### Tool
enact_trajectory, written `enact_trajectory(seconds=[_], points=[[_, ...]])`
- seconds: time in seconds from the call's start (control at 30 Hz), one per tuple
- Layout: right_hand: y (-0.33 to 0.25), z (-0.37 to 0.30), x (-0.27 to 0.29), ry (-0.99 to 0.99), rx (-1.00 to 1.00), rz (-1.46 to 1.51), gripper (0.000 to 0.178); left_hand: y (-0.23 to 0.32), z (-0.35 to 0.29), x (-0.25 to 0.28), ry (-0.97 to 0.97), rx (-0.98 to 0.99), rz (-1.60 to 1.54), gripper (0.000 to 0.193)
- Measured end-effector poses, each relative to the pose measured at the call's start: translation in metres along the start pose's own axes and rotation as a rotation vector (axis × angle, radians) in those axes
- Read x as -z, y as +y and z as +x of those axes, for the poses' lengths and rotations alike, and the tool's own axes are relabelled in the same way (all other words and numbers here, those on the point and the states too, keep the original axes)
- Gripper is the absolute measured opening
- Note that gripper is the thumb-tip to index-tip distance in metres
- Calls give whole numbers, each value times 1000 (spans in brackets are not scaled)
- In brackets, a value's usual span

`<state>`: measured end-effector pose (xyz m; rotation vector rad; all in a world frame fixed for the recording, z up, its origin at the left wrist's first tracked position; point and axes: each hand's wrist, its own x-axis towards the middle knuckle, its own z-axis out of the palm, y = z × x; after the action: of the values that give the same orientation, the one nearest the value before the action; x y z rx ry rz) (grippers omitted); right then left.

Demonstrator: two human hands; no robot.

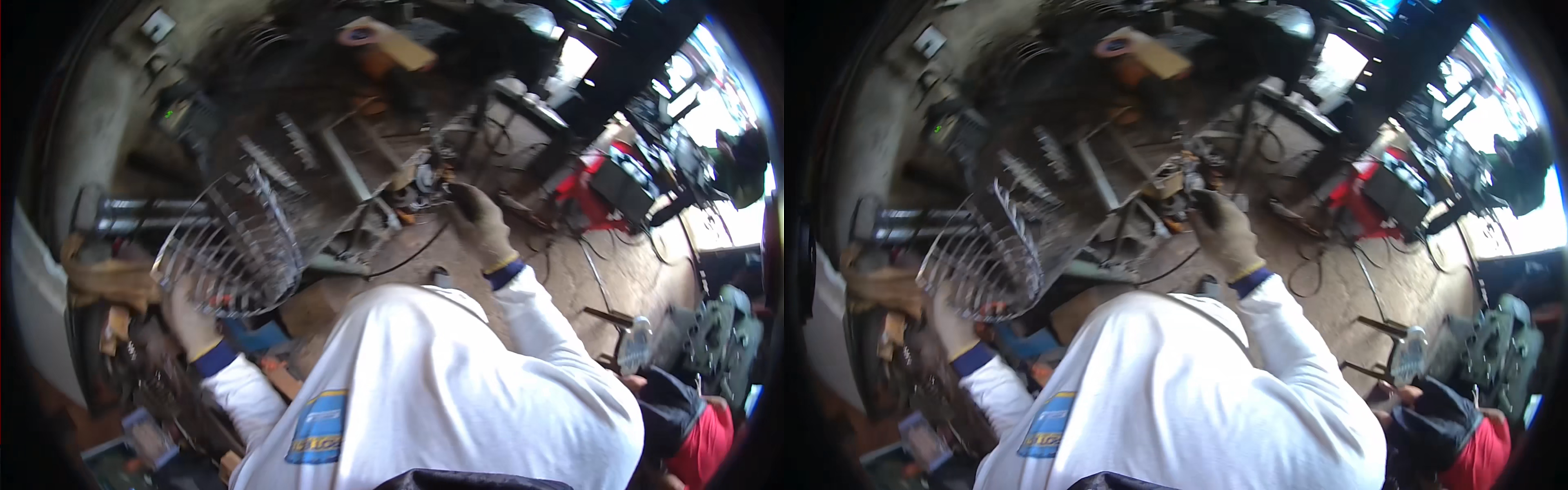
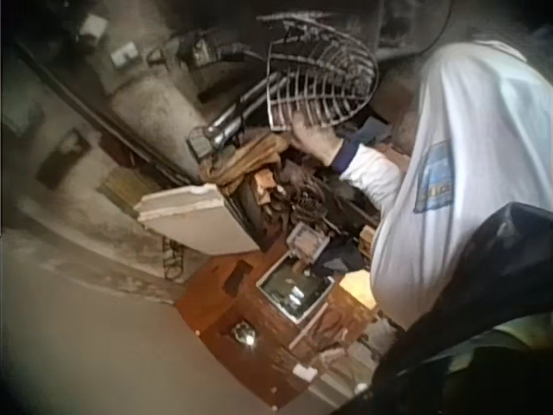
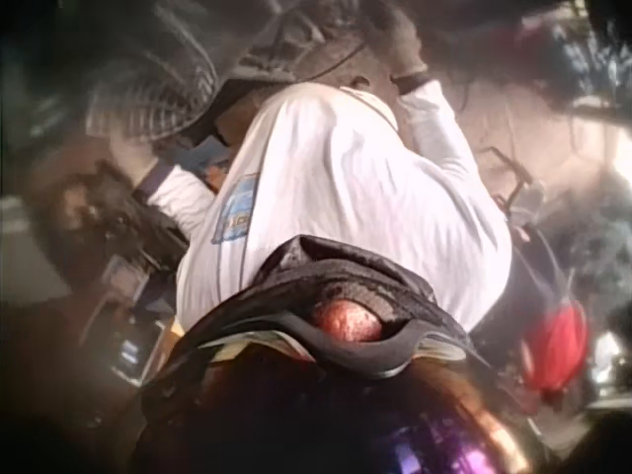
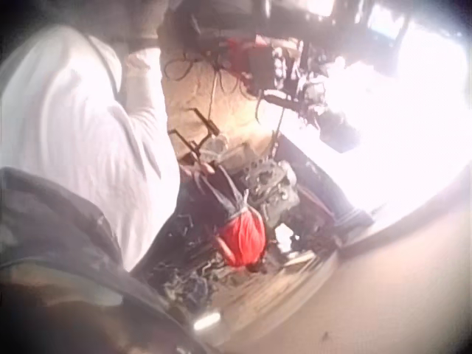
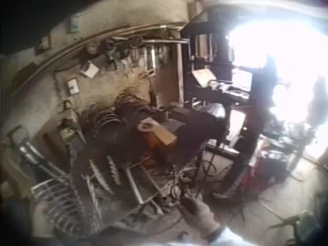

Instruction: The person welds a metal wire frame using a welding tool, then uses a hammer to tap on the welded joints while holding the frame by hand.

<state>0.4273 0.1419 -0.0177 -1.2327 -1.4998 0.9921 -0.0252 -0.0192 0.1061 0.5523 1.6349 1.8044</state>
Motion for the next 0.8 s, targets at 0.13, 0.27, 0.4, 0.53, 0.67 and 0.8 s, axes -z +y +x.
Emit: enact_trajectory(seconds=[0.13,0.27,0.4,0.53,0.67,0.8], points=[[-11,41,48,117,-98,149,36,36,-26,-42,68,-242,228,53],[11,110,93,452,-45,111,49,33,-20,-58,38,-299,362,50],[6,183,123,681,-118,-247,70,27,-15,-75,8,-592,745,37],[11,247,124,649,-367,-446,73,21,-28,-83,150,-771,1196,35],[58,296,137,672,-483,-597,61,-1,-26,-93,177,-899,1519,44],[58,298,118,730,-498,-617,59,5,-32,-116,228,-775,1582,49]])
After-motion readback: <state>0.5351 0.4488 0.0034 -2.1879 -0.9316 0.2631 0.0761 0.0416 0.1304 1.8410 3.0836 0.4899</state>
